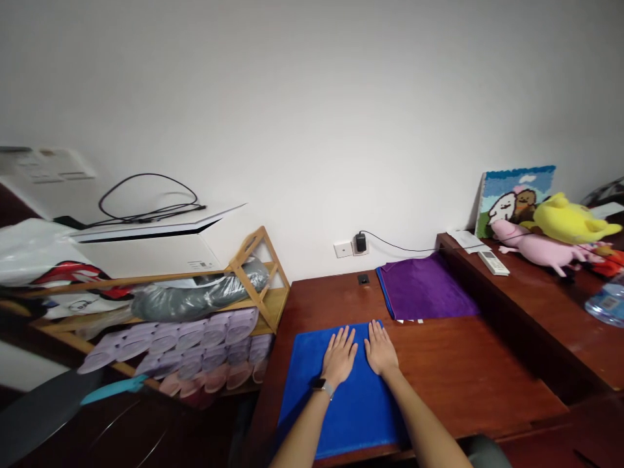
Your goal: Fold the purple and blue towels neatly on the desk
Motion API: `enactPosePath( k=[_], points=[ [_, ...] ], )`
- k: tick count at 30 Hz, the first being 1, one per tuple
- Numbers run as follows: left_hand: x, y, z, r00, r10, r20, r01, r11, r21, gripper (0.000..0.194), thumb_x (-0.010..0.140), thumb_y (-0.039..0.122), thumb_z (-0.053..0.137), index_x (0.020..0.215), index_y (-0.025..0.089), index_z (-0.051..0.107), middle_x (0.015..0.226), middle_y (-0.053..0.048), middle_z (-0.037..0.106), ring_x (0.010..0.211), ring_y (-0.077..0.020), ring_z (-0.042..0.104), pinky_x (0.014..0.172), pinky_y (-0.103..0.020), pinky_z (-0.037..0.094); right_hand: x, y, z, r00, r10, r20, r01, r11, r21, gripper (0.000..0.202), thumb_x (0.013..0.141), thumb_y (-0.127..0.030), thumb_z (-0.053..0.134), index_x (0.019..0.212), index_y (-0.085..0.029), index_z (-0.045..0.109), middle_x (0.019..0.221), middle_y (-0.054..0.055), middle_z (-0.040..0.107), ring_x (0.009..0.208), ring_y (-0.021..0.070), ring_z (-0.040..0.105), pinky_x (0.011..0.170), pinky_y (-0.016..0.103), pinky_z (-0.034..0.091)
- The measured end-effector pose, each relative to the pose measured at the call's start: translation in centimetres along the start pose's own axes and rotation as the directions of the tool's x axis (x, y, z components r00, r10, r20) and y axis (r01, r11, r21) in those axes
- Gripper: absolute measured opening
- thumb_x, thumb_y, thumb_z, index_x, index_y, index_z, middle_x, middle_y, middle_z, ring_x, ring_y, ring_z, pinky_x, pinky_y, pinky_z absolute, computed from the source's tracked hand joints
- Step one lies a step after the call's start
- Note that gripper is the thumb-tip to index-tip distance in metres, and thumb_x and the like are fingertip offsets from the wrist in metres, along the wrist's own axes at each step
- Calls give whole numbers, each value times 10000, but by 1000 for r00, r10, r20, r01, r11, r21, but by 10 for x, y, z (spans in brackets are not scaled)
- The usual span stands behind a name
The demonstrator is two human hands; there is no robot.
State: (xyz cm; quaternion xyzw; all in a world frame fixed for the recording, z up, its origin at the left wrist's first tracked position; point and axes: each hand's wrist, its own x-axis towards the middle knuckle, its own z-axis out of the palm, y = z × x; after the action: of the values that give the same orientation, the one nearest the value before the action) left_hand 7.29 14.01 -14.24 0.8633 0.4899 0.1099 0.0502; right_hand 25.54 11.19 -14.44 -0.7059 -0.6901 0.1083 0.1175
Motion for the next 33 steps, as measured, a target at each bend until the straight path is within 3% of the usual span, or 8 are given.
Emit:
enactPosePath(
  k=[8,11,15,18,21,24,27,33],
  points=[
    [-23,-128,-37,972,-231,36,223,963,151,634,1077,491,230,1626,189,330,1695,-95,302,1574,-260,262,1276,-492,244,-2,-3,-5,1000,13,12,-13,999,30,741,1059,-500,121,1638,-49,217,1721,116,165,1604,204,105,1309,386,79],
    [-34,-156,-42,976,-215,15,210,964,163,620,1077,467,236,1631,200,314,1688,-93,323,1567,-258,280,1272,-499,253,-3,-4,-7,999,24,22,-24,1000,19,735,1057,-494,149,1639,-50,213,1722,115,166,1603,208,111,1308,383,79],
    [-31,-136,-44,986,-148,-74,158,975,158,597,1075,386,252,1623,164,331,1662,-126,375,1556,-260,307,1276,-510,250,-2,-6,-7,1000,28,9,-28,1000,4,728,1053,-484,170,1639,-57,223,1721,116,172,1601,209,119,1306,386,92],
    [-20,-78,-34,992,-9,-124,22,994,108,587,1083,359,221,1615,144,346,1669,-127,361,1567,-247,280,1290,-495,235,-2,-6,-6,1000,22,9,-22,1000,-6,722,1051,-475,173,1638,-59,232,1717,118,177,1600,212,122,1305,397,101],
    [-10,-13,-13,985,159,-64,-159,987,19,595,1094,424,215,1624,179,325,1679,-90,354,1569,-220,276,1289,-463,253,-2,-6,-6,1000,23,18,-22,1000,-20,713,1048,-449,184,1634,-46,237,1717,123,177,1601,217,117,1304,395,100],
    [-5,17,3,987,159,-28,-160,986,-35,593,1097,441,193,1630,208,312,1678,-75,360,1565,-209,285,1287,-461,262,-2,-5,-5,1000,17,16,-17,1000,-27,710,1044,-431,194,1629,-33,245,1715,131,184,1601,218,118,1302,389,104],
    [-10,-8,1,996,82,-17,-82,997,-11,598,1094,457,207,1632,217,308,1679,-80,352,1566,-227,285,1288,-491,251,-1,-4,-3,1000,20,8,-19,1000,-23,718,1047,-446,178,1630,-33,240,1714,130,185,1600,217,124,1302,391,108],
    [-36,-107,-28,993,-113,-18,114,988,100,602,1081,446,275,1632,205,313,1677,-111,344,1560,-261,295,1275,-517,264,-1,-3,0,1000,22,-8,-22,1000,9,723,1050,-475,171,1639,-60,237,1717,120,187,1601,212,125,1302,401,106]
  ],
)
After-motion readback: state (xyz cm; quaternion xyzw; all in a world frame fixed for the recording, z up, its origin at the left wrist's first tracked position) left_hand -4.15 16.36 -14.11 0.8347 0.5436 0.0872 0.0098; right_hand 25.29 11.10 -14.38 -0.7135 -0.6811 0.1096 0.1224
